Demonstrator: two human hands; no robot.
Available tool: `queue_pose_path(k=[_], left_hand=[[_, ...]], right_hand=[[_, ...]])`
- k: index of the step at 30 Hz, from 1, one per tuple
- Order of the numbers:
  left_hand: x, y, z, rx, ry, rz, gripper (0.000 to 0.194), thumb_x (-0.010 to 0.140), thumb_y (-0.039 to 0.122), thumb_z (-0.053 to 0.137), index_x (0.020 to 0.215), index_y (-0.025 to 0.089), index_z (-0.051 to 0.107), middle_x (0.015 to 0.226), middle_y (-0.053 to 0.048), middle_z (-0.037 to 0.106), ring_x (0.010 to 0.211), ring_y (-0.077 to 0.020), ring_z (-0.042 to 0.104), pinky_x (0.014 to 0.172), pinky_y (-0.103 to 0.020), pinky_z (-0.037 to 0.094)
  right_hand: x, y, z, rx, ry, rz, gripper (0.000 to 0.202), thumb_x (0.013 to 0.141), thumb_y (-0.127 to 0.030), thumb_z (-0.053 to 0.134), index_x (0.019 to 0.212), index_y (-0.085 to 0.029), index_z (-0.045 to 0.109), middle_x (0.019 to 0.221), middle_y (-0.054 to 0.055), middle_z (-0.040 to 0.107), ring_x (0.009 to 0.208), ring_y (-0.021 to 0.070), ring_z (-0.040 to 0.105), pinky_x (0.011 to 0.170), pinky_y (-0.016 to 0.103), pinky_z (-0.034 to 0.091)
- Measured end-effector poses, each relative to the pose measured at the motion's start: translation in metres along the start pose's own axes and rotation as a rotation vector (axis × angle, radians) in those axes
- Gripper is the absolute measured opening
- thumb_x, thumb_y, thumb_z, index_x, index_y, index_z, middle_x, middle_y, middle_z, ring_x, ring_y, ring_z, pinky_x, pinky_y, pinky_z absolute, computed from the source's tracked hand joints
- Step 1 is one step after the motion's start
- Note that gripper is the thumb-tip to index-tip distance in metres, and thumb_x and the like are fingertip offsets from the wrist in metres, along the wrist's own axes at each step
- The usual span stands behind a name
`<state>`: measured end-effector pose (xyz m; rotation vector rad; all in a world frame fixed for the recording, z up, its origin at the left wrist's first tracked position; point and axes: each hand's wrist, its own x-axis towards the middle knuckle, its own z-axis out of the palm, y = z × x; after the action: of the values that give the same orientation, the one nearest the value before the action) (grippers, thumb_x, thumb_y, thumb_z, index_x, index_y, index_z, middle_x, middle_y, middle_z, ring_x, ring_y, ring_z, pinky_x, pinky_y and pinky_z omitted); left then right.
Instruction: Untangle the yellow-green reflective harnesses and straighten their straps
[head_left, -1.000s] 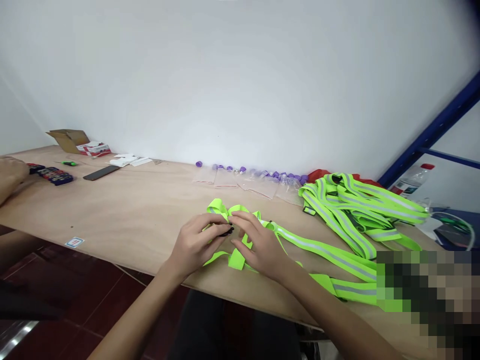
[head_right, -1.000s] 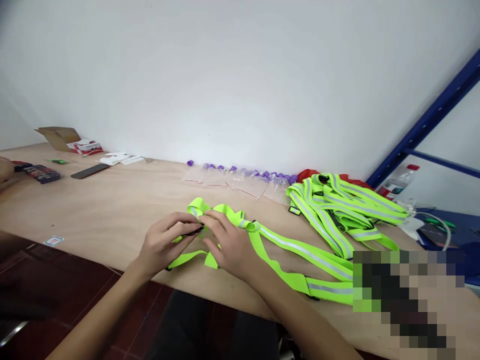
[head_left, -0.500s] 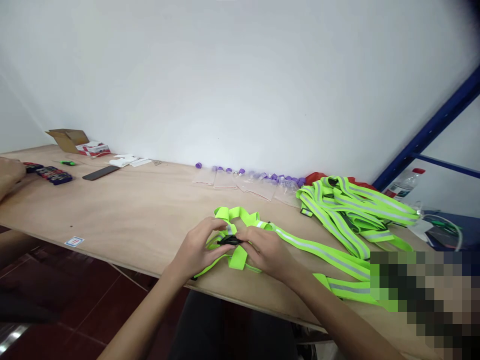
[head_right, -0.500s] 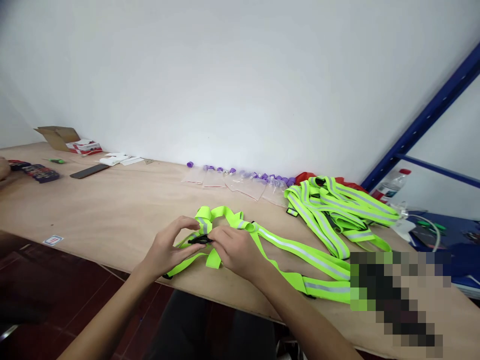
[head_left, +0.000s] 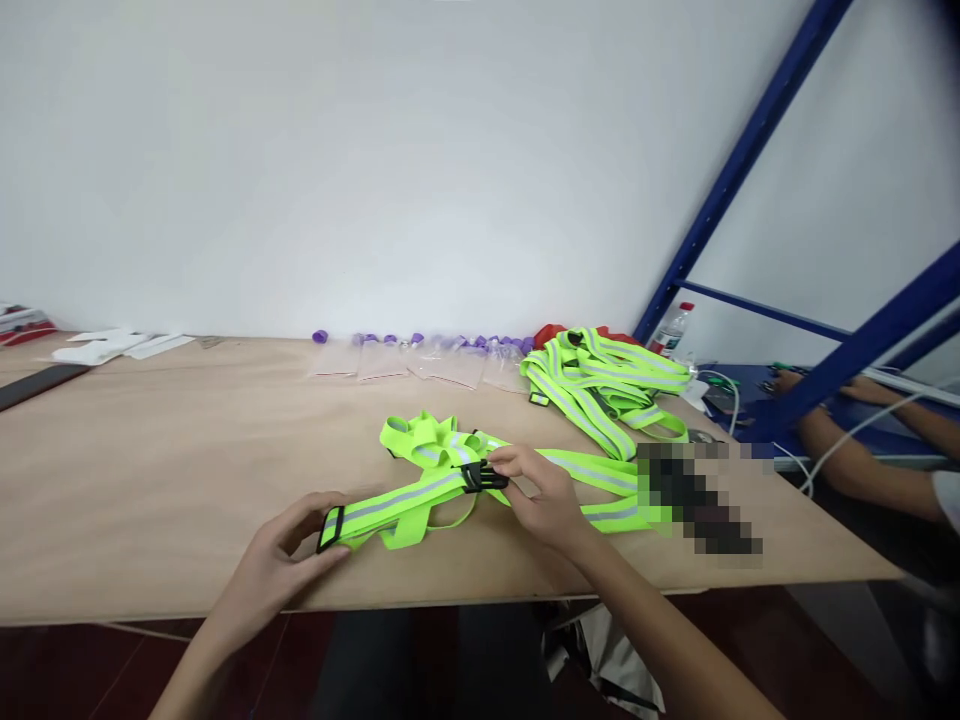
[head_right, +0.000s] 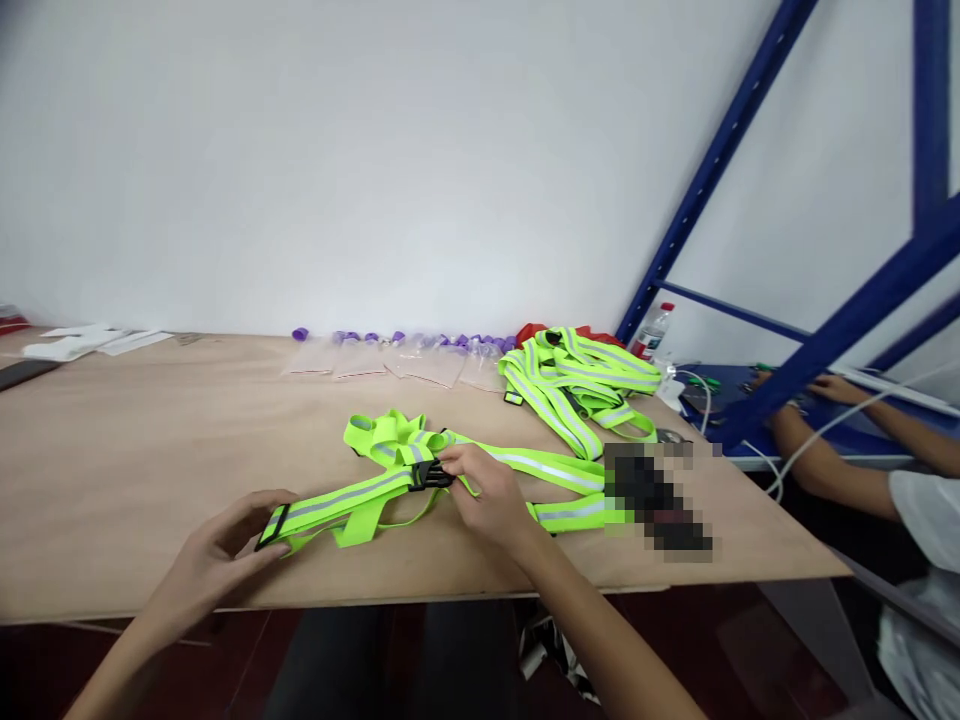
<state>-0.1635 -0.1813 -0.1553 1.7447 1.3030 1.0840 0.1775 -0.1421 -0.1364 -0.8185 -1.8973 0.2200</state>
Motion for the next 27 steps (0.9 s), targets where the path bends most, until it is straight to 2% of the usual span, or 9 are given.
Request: queue_pose_path(k=[4, 8, 12, 17, 20, 22, 23, 25, 27], left_hand=[[0.007, -0.005, 0.004, -0.041, -0.011, 0.017, 0.036, 0.076, 0.047, 0.078, 0.106, 0.028, 0.074, 0.11, -0.009, 0.075, 0.105, -0.0329, 0.07, 0.091, -0.044, 0.059], [0.009, 0.004, 0.009, 0.037, -0.038, 0.046, 0.033, 0.084, 0.046, 0.069, 0.113, 0.029, 0.073, 0.116, -0.008, 0.074, 0.11, -0.0322, 0.069, 0.095, -0.044, 0.058], [0.004, 0.019, 0.006, 0.206, -0.194, 0.073, 0.038, 0.087, 0.041, 0.068, 0.124, 0.032, 0.068, 0.129, -0.007, 0.069, 0.119, -0.0308, 0.065, 0.101, -0.043, 0.054], [0.012, 0.031, -0.006, 0.259, -0.348, 0.038, 0.036, 0.087, 0.042, 0.067, 0.122, 0.034, 0.07, 0.13, -0.004, 0.069, 0.121, -0.0286, 0.064, 0.103, -0.041, 0.052], [0.035, 0.033, -0.011, 0.225, -0.284, 0.005, 0.032, 0.09, 0.048, 0.06, 0.111, 0.028, 0.073, 0.12, -0.005, 0.073, 0.113, -0.0276, 0.067, 0.098, -0.039, 0.054], [0.059, 0.033, -0.009, 0.217, -0.217, -0.02, 0.039, 0.09, 0.055, 0.055, 0.1, 0.023, 0.073, 0.11, -0.008, 0.074, 0.106, -0.0276, 0.068, 0.095, -0.04, 0.054], [0.072, 0.033, -0.007, 0.217, -0.224, -0.071, 0.044, 0.088, 0.06, 0.055, 0.098, 0.021, 0.072, 0.107, -0.009, 0.074, 0.102, -0.0275, 0.068, 0.091, -0.039, 0.055], [0.098, 0.031, 0.0, 0.206, -0.345, -0.296, 0.053, 0.08, 0.068, 0.059, 0.096, 0.019, 0.071, 0.097, -0.009, 0.074, 0.088, -0.0248, 0.068, 0.074, -0.033, 0.056], [0.119, 0.027, 0.009, 0.2, -0.406, -0.374, 0.057, 0.07, 0.072, 0.066, 0.082, 0.016, 0.07, 0.08, -0.008, 0.071, 0.068, -0.0204, 0.066, 0.059, -0.028, 0.052]], right_hand=[[-0.021, 0.006, -0.012, -0.064, -0.038, 0.01, 0.024, 0.083, -0.003, 0.048, 0.086, -0.024, 0.059, 0.104, 0.007, 0.073, 0.093, 0.0197, 0.072, 0.08, 0.035, 0.06], [-0.042, 0.006, -0.013, -0.194, -0.095, -0.014, 0.025, 0.081, -0.003, 0.048, 0.089, -0.023, 0.06, 0.102, 0.008, 0.072, 0.093, 0.0213, 0.071, 0.078, 0.035, 0.059], [-0.057, 0.003, -0.011, -0.347, -0.216, -0.077, 0.024, 0.081, -0.002, 0.048, 0.09, -0.021, 0.06, 0.103, 0.011, 0.073, 0.092, 0.025, 0.068, 0.077, 0.039, 0.058], [-0.058, -0.002, -0.012, -0.307, -0.408, 0.03, 0.026, 0.089, -0.005, 0.047, 0.1, -0.021, 0.064, 0.103, 0.009, 0.072, 0.094, 0.0227, 0.067, 0.08, 0.037, 0.056], [-0.053, -0.004, -0.016, -0.225, -0.448, 0.081, 0.032, 0.087, -0.003, 0.046, 0.104, -0.021, 0.066, 0.106, 0.008, 0.073, 0.098, 0.022, 0.068, 0.084, 0.036, 0.056], [-0.046, -0.002, -0.019, -0.195, -0.413, 0.111, 0.032, 0.087, -0.004, 0.046, 0.101, -0.022, 0.067, 0.103, 0.007, 0.074, 0.097, 0.0214, 0.069, 0.083, 0.035, 0.056], [-0.042, 0.0, -0.02, -0.189, -0.387, 0.129, 0.029, 0.088, -0.005, 0.046, 0.099, -0.022, 0.068, 0.1, 0.006, 0.075, 0.094, 0.0211, 0.069, 0.082, 0.035, 0.056], [-0.029, 0.007, -0.022, -0.183, -0.337, 0.18, 0.024, 0.091, -0.011, 0.048, 0.094, -0.022, 0.068, 0.096, 0.005, 0.075, 0.088, 0.0203, 0.07, 0.077, 0.033, 0.055], [-0.012, 0.017, -0.021, -0.191, -0.316, 0.268, 0.02, 0.092, -0.017, 0.049, 0.093, -0.021, 0.069, 0.096, 0.005, 0.075, 0.085, 0.0194, 0.07, 0.076, 0.031, 0.054]])
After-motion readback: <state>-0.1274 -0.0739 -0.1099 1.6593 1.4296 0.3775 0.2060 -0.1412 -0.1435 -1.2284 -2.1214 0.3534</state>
